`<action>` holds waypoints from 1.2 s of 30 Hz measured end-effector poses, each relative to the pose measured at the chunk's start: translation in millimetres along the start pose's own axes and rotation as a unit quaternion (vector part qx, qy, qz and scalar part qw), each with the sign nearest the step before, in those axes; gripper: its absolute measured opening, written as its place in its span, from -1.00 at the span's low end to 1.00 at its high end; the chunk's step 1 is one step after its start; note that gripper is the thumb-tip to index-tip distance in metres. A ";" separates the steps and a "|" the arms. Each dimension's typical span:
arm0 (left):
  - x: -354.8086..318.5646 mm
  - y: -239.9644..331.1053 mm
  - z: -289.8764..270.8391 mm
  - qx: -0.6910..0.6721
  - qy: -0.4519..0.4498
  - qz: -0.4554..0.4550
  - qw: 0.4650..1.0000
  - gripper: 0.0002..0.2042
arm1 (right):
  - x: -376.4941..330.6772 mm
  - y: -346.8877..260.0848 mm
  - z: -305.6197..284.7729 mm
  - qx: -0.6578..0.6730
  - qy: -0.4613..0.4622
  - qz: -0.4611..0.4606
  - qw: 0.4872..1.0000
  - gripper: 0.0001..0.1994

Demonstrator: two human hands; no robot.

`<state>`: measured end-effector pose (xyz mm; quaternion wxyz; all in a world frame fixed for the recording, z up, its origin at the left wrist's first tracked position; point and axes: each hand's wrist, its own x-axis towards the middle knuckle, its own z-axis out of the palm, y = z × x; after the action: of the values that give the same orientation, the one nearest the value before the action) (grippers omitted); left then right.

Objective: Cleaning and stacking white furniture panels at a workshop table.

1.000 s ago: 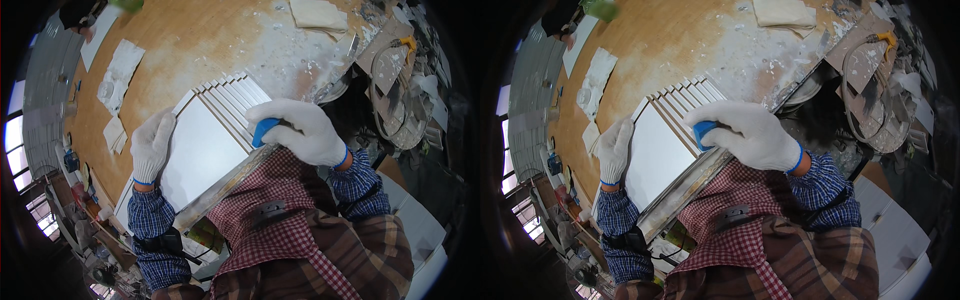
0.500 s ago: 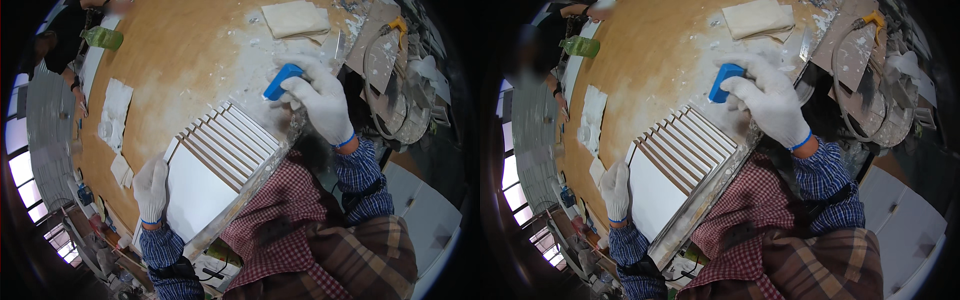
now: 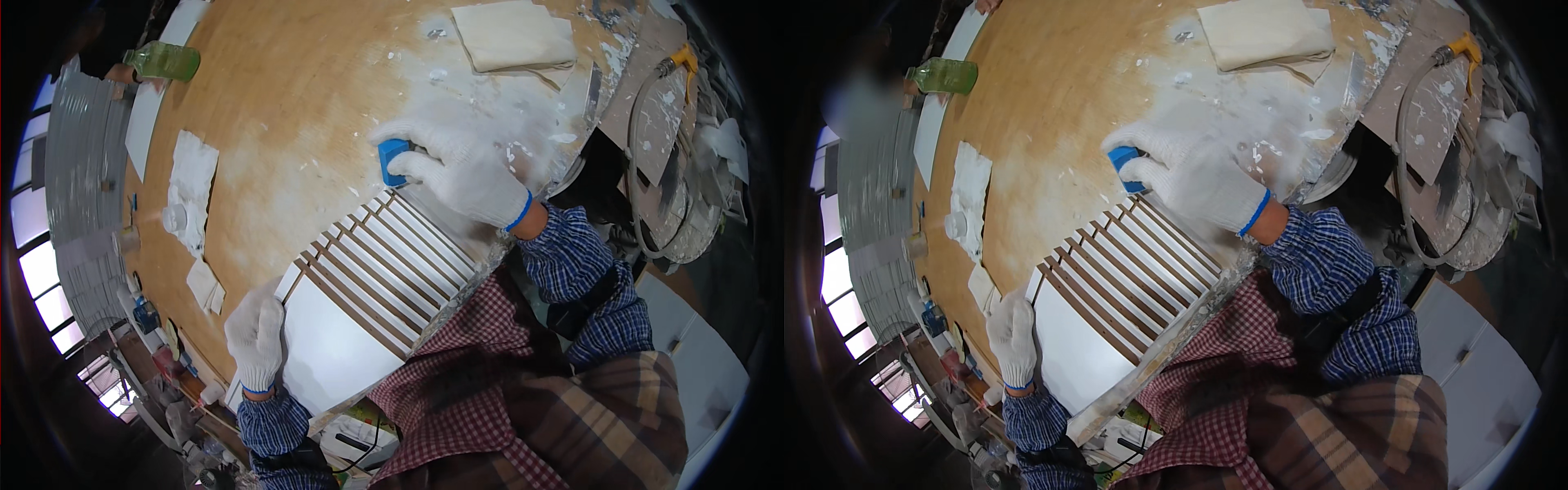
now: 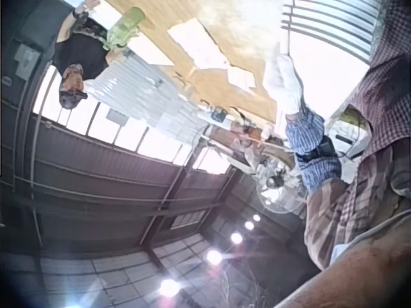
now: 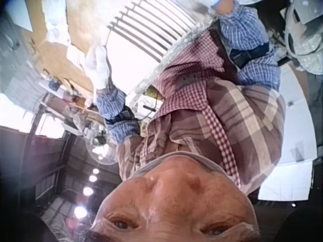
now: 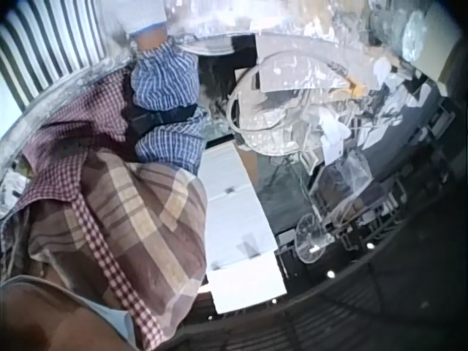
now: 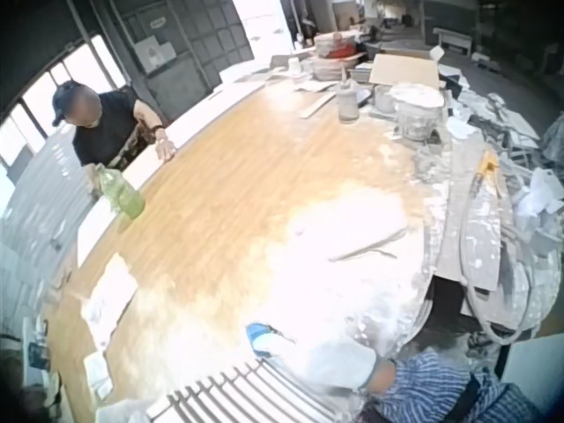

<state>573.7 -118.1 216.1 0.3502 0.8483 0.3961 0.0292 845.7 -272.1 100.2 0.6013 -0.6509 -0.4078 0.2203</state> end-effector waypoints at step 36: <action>1.0 -6.9 -2.8 -0.031 -0.032 0.004 0.999 -0.63 | 14.6 -16.8 5.4 -0.015 -0.095 0.008 0.995 -0.73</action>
<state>569.0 -112.8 213.7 0.3886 0.8392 0.3801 0.0152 845.4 -258.1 118.4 0.5481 -0.6393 -0.4611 0.2799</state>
